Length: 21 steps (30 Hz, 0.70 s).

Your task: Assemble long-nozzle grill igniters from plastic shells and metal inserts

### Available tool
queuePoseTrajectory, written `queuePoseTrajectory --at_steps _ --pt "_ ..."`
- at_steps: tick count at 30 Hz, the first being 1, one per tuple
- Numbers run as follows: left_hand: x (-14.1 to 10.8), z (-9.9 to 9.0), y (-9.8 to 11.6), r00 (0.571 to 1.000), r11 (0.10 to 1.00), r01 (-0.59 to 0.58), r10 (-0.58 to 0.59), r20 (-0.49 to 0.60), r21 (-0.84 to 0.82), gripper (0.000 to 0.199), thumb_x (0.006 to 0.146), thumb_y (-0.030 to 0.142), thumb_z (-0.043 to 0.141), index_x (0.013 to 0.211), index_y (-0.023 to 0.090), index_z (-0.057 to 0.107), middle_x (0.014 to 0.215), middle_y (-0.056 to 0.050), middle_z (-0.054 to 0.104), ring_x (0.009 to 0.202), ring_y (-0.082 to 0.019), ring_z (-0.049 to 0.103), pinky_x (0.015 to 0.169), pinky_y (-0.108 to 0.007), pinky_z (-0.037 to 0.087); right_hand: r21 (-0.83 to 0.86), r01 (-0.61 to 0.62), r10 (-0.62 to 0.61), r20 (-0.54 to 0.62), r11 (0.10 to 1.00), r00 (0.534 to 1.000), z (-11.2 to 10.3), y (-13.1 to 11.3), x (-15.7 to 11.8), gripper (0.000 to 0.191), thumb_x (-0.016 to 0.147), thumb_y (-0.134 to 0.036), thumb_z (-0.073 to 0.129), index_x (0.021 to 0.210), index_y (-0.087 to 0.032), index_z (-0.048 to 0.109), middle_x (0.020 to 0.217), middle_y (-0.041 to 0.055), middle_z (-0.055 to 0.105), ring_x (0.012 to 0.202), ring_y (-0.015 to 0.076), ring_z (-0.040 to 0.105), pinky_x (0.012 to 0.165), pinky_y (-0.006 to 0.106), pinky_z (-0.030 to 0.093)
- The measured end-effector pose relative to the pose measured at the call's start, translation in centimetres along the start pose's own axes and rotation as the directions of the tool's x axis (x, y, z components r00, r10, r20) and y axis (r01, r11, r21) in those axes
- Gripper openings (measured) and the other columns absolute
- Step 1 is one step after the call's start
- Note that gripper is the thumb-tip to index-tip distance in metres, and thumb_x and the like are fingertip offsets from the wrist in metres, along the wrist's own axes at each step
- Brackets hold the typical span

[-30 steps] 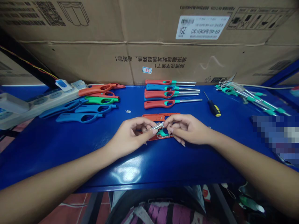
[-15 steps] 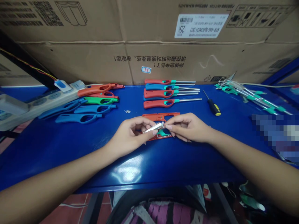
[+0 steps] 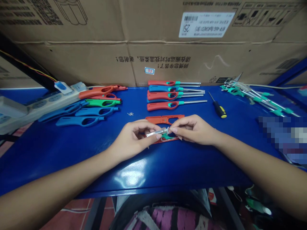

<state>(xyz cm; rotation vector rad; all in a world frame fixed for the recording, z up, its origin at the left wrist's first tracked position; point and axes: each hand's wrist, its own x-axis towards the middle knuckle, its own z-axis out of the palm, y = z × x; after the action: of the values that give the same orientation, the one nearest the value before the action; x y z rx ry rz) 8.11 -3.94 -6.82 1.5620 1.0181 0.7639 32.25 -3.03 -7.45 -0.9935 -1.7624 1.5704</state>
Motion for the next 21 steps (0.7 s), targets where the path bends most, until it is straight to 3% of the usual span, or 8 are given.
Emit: queuePoseTrajectory --at_steps 21 --pt "-0.03 -0.13 -0.22 0.999 0.996 -0.054 0.053 0.008 0.071 0.024 0.079 0.032 0.078 0.096 0.015 0.079 0.088 -0.007 0.070 0.068 -0.013 0.061 0.057 -0.024 0.050 -0.078 0.027 -0.026 0.010 0.997 1.000 -0.12 -0.34 0.04 0.031 0.090 -0.043 0.068 0.087 -0.013 0.071 0.062 -0.0028 0.057 0.048 0.0053 0.044 0.043 0.020 0.031"
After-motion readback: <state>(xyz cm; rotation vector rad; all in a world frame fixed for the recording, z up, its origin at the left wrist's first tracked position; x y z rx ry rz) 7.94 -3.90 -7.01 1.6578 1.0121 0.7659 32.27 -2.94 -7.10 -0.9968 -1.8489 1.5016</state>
